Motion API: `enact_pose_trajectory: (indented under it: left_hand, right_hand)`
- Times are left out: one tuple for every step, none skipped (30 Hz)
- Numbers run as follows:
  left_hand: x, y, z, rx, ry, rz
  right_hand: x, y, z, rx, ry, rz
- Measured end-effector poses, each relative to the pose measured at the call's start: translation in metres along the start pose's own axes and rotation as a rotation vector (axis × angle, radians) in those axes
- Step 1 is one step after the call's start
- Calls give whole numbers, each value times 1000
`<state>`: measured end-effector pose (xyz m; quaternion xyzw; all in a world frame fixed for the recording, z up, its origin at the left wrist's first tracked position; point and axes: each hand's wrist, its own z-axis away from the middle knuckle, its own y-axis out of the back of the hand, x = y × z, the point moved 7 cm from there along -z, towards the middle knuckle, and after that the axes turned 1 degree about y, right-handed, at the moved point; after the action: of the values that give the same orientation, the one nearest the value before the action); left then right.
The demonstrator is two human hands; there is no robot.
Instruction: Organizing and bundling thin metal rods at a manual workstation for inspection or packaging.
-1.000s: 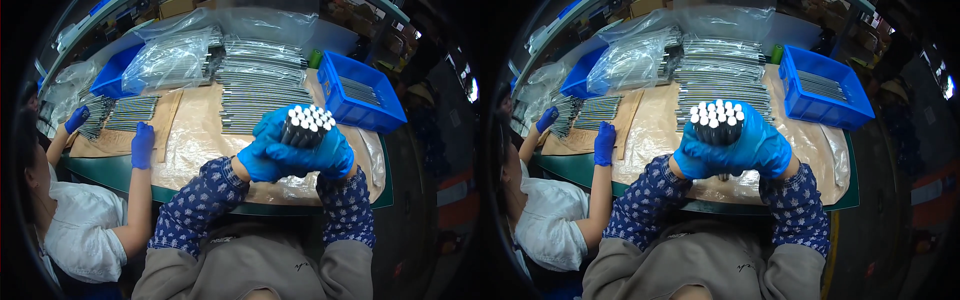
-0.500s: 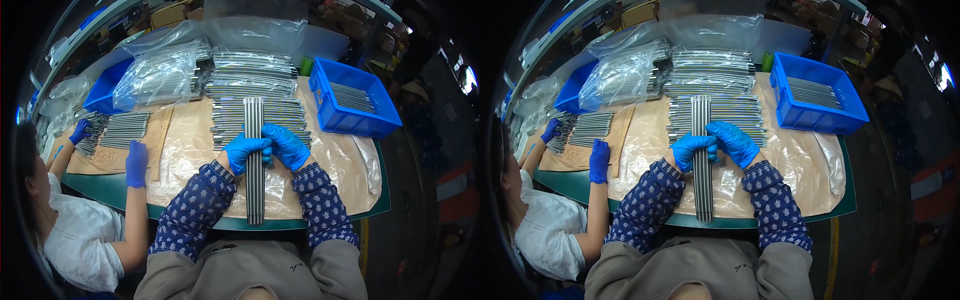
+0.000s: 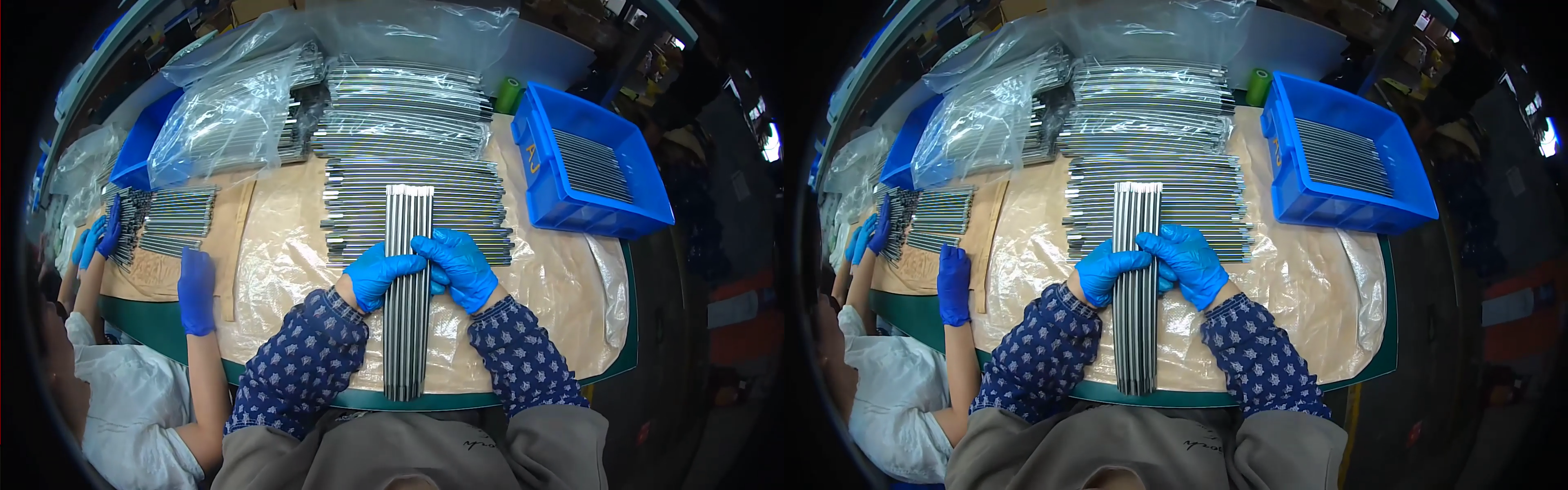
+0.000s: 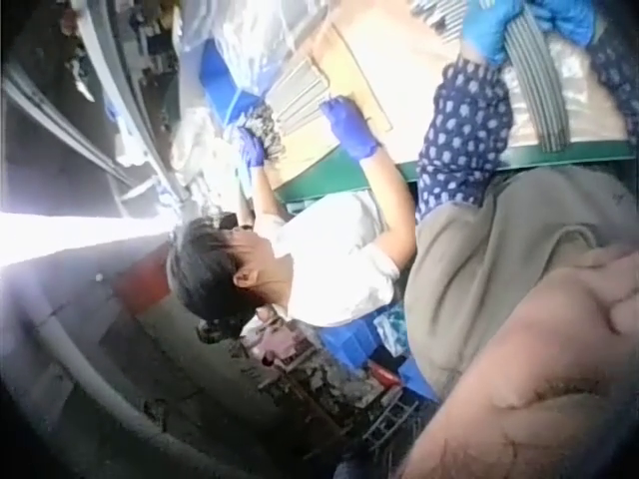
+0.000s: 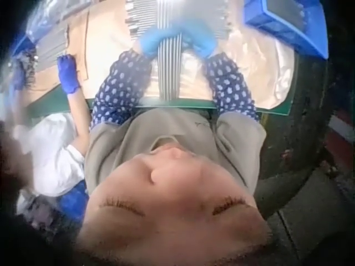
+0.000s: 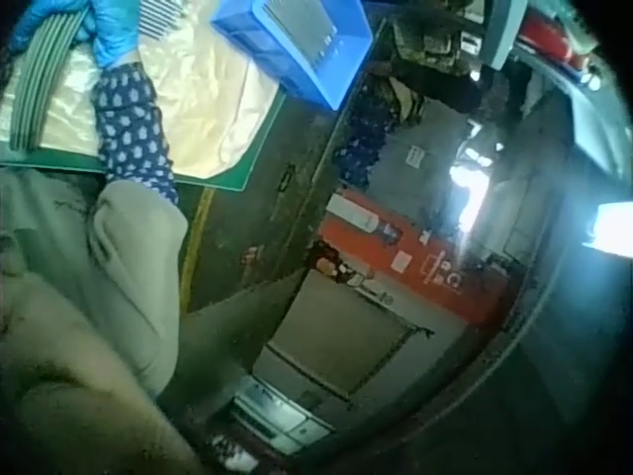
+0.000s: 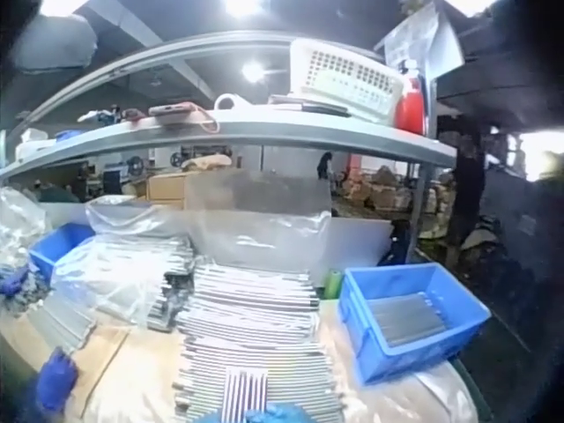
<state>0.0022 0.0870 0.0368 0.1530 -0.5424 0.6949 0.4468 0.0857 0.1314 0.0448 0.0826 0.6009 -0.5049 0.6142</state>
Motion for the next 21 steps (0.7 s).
enact_pose_trajectory:
  left_hand:
    - [5,-5,4,4,-16,-22]
    - [8,-7,6,8,-32,-44]
    - [6,0,4,33,-57,-31]
    - [4,6,2,61,-52,-72]
    - [2,9,1,65,-62,-65]
    - [4,7,2,70,-72,-57]
    - [4,7,2,70,-68,-57]
    - [4,9,2,81,-56,-65]
    - [3,9,2,91,-46,-72]
    - [3,9,2,92,-44,-71]
    - [5,8,3,99,-61,-100]
    - [7,8,4,109,-79,-129]
    - [7,8,4,111,-79,-127]
    - [8,8,5,99,-78,-120]
    - [8,7,5,86,-78,-114]
    - [9,7,6,86,-78,-113]
    - [8,6,7,90,-63,-114]
    - [8,7,7,94,-48,-115]
    - [5,9,6,90,-9,-99]
    - [5,10,4,89,-10,-100]
    - [4,11,4,76,-17,-116]
  right_hand:
    - [1,3,0,2,-24,-7]
    - [2,5,1,5,-48,-15]
    - [2,3,1,9,-47,-19]
    - [0,2,1,53,-32,6]
    - [-1,4,0,98,-17,32]
    - [0,7,-1,101,-18,29]
    - [3,9,-3,46,-14,18]
    - [4,10,-4,-10,-10,8]
    - [4,13,-4,-4,-18,37]
    - [6,15,-5,-2,-20,36]
    - [7,17,-6,0,21,9]
    - [6,17,-7,1,61,-18]
    - [6,17,-7,12,59,12]
    - [6,16,-6,11,57,12]
    - [5,15,-4,1,49,-33]
    - [4,14,-4,-10,41,-77]
    - [3,14,-5,-44,49,-151]
    - [4,17,-6,-45,50,-151]
    - [8,19,-7,-57,28,-214]
    - [11,20,-8,-69,7,-277]
    - [5,16,-5,-20,-11,-222]
